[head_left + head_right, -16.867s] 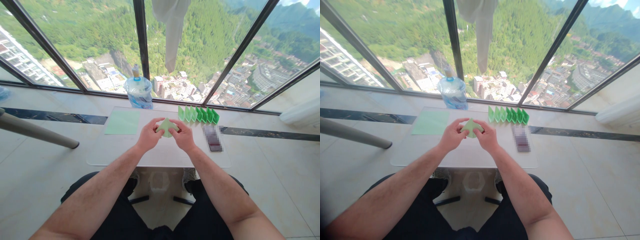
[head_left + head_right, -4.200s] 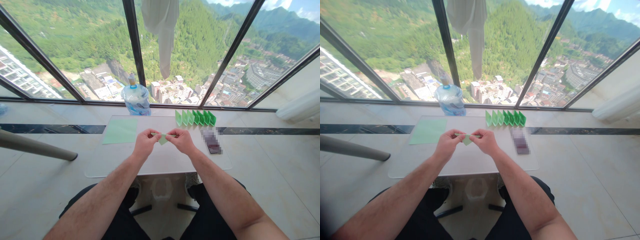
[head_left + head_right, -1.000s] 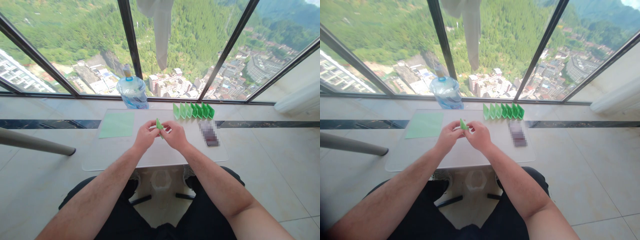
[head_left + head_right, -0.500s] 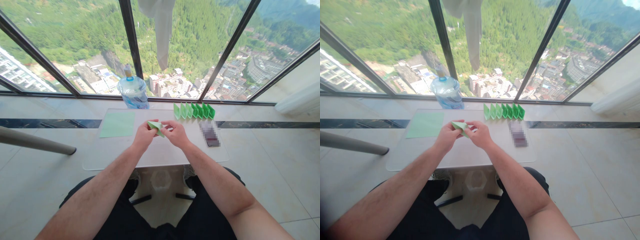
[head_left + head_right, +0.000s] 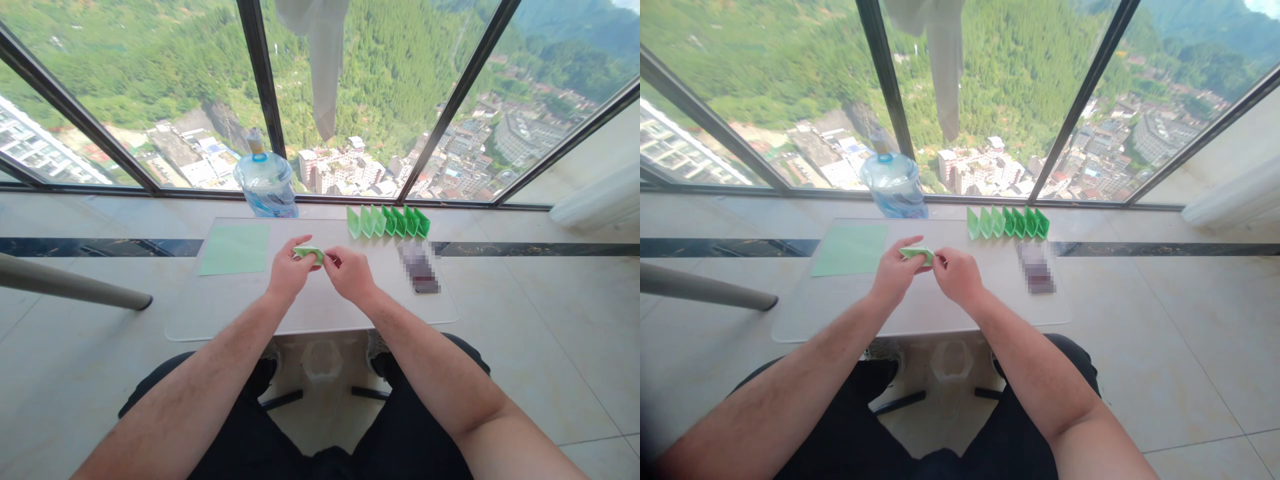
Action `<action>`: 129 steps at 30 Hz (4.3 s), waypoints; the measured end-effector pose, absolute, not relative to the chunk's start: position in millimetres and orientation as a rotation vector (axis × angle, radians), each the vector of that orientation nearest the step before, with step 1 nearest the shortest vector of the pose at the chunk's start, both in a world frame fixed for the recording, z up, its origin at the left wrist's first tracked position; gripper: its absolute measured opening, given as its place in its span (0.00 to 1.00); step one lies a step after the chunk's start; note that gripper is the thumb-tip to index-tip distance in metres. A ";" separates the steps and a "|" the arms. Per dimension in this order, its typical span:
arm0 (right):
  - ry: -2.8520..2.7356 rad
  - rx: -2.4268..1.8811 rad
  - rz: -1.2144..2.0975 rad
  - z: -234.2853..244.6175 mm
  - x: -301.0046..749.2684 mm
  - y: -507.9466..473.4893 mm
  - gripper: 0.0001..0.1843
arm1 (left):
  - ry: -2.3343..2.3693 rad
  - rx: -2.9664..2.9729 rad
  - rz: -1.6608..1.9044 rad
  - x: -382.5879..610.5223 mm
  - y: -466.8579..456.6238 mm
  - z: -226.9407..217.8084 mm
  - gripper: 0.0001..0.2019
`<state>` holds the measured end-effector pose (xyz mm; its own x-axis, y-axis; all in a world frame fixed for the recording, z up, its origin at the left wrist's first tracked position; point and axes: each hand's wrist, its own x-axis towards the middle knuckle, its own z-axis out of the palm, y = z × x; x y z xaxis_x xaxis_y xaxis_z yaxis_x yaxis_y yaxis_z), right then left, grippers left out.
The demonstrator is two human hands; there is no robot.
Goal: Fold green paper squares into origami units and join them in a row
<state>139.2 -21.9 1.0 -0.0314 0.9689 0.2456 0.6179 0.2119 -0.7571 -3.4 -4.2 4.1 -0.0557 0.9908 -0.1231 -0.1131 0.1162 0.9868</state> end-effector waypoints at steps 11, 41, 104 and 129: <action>-1.480 -1.535 0.464 5.8 141.9 -14.7 0.10 | 1.404 1.615 1.220 -4.9 -14.1 0.7 0.23; -1.617 -1.384 0.443 3.5 134.8 -19.5 0.08 | 1.481 2.137 1.288 -4.3 -15.2 -6.7 0.10; -1.079 -1.181 1.476 10.4 145.1 -8.9 0.05 | 1.459 1.886 1.309 -4.5 -21.9 1.5 0.06; -1.029 -1.219 1.420 7.1 133.0 -12.4 0.11 | 1.570 1.658 1.308 -4.7 -16.5 1.1 0.05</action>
